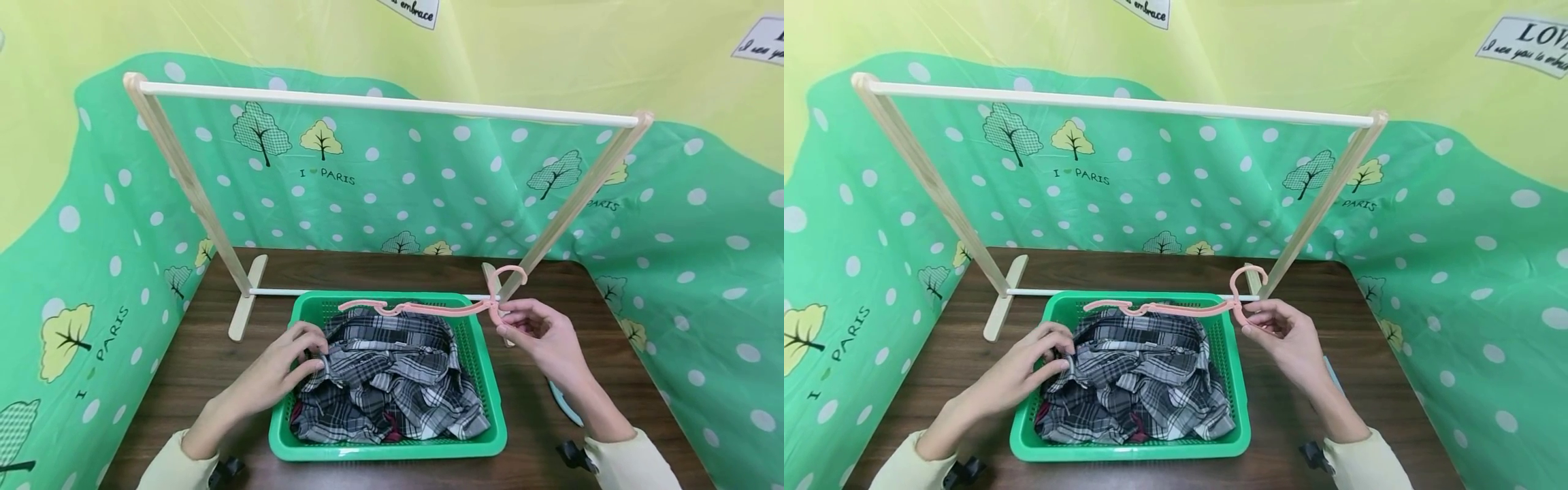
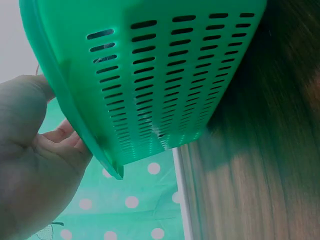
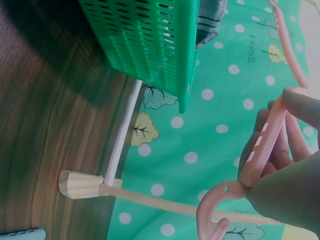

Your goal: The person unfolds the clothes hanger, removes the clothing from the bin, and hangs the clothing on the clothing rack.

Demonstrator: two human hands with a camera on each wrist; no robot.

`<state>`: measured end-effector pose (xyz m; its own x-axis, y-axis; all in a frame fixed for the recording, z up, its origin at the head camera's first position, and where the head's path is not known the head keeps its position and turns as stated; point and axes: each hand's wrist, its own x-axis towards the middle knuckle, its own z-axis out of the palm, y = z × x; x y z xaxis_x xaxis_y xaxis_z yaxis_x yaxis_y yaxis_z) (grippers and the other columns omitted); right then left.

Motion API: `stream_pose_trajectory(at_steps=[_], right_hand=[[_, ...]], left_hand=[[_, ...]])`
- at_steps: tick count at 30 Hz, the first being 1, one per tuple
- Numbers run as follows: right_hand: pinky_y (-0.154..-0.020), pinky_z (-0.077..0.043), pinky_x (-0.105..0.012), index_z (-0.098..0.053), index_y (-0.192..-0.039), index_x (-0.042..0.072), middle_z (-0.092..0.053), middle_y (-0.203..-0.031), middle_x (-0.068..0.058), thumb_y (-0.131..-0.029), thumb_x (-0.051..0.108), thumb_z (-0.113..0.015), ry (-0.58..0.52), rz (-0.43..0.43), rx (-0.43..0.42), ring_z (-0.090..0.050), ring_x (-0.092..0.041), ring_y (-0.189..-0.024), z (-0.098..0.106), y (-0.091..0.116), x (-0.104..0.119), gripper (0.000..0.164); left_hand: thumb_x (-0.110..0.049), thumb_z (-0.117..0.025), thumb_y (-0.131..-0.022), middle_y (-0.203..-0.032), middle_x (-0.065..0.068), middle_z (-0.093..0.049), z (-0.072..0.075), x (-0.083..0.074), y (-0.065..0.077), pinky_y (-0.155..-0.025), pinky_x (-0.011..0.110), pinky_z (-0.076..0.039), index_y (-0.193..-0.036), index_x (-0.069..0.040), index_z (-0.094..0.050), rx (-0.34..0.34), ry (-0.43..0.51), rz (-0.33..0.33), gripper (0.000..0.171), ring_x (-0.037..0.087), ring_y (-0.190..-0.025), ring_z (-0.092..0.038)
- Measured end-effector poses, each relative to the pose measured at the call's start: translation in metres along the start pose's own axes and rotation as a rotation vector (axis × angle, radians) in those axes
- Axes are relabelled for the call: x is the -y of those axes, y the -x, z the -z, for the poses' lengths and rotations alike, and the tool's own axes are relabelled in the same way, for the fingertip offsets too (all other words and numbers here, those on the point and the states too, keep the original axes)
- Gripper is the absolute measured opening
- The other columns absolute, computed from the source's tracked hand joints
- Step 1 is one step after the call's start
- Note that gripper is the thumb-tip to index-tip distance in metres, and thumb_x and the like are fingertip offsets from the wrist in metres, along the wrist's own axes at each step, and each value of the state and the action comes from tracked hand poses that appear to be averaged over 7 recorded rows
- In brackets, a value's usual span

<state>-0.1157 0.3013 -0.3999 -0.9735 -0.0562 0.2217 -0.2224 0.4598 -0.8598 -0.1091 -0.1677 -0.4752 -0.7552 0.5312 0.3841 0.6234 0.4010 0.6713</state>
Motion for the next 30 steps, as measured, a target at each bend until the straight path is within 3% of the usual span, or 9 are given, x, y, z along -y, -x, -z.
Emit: stream_pose_trajectory(at_steps=[5,9,13,17,23,30], right_hand=[[-0.073,-0.059,-0.021,-0.075,-0.125,-0.002,-0.078,-0.1,-0.008,-0.098,-0.001,-0.083,0.013,0.018,0.043,-0.072,-0.014,-0.085,0.003,0.0,-0.002,0.028],[-0.073,-0.06,-0.022,-0.076,-0.125,0.0,-0.079,-0.1,-0.01,-0.098,-0.002,-0.083,0.029,0.041,0.072,-0.074,-0.013,-0.086,0.003,-0.001,-0.002,0.028],[-0.073,-0.06,-0.021,-0.078,-0.124,0.003,-0.079,-0.099,-0.007,-0.096,-0.003,-0.085,0.058,0.065,0.082,-0.074,-0.011,-0.087,0.001,-0.003,0.0,0.029],[-0.075,-0.06,-0.019,-0.079,-0.122,0.004,-0.079,-0.098,-0.007,-0.093,-0.006,-0.086,0.07,0.104,0.092,-0.073,-0.009,-0.086,-0.005,-0.004,0.004,0.031],[-0.077,-0.06,-0.018,-0.079,-0.12,0.001,-0.079,-0.097,-0.008,-0.092,-0.008,-0.086,0.065,0.16,0.069,-0.074,-0.007,-0.087,-0.014,-0.007,0.012,0.031],[-0.079,-0.062,-0.019,-0.079,-0.121,0.003,-0.078,-0.097,-0.007,-0.092,-0.009,-0.086,0.009,0.143,0.038,-0.075,-0.009,-0.088,-0.021,-0.006,0.021,0.032]], left_hand=[[-0.001,-0.068,-0.109,-0.135,0.003,-0.066,0.005,-0.002,-0.001,-0.093,0.033,-0.06,-0.114,-0.021,-0.063,-0.054,0.038,0.031,0.021,0.02,-0.125,-0.064],[0.0,-0.065,-0.11,-0.135,0.002,-0.069,0.008,-0.006,-0.005,-0.104,0.038,-0.057,-0.112,-0.021,-0.061,-0.109,0.011,0.026,0.022,0.023,-0.127,-0.066],[-0.001,-0.064,-0.111,-0.134,0.003,-0.07,0.01,-0.013,-0.012,-0.096,0.041,-0.06,-0.112,-0.02,-0.06,-0.132,-0.013,0.026,0.02,0.025,-0.125,-0.068],[-0.005,-0.063,-0.113,-0.134,0.003,-0.07,0.014,-0.023,-0.023,-0.088,0.036,-0.06,-0.112,-0.021,-0.06,-0.139,-0.011,0.043,0.016,0.025,-0.125,-0.069],[-0.007,-0.064,-0.113,-0.13,0.001,-0.071,0.019,-0.042,-0.041,-0.084,0.033,-0.061,-0.111,-0.021,-0.061,-0.176,-0.009,0.036,0.014,0.015,-0.112,-0.068],[-0.004,-0.066,-0.111,-0.122,-0.002,-0.072,0.022,-0.058,-0.052,-0.082,0.033,-0.06,-0.11,-0.019,-0.063,-0.215,-0.011,0.021,0.016,0.01,-0.1,-0.064]])
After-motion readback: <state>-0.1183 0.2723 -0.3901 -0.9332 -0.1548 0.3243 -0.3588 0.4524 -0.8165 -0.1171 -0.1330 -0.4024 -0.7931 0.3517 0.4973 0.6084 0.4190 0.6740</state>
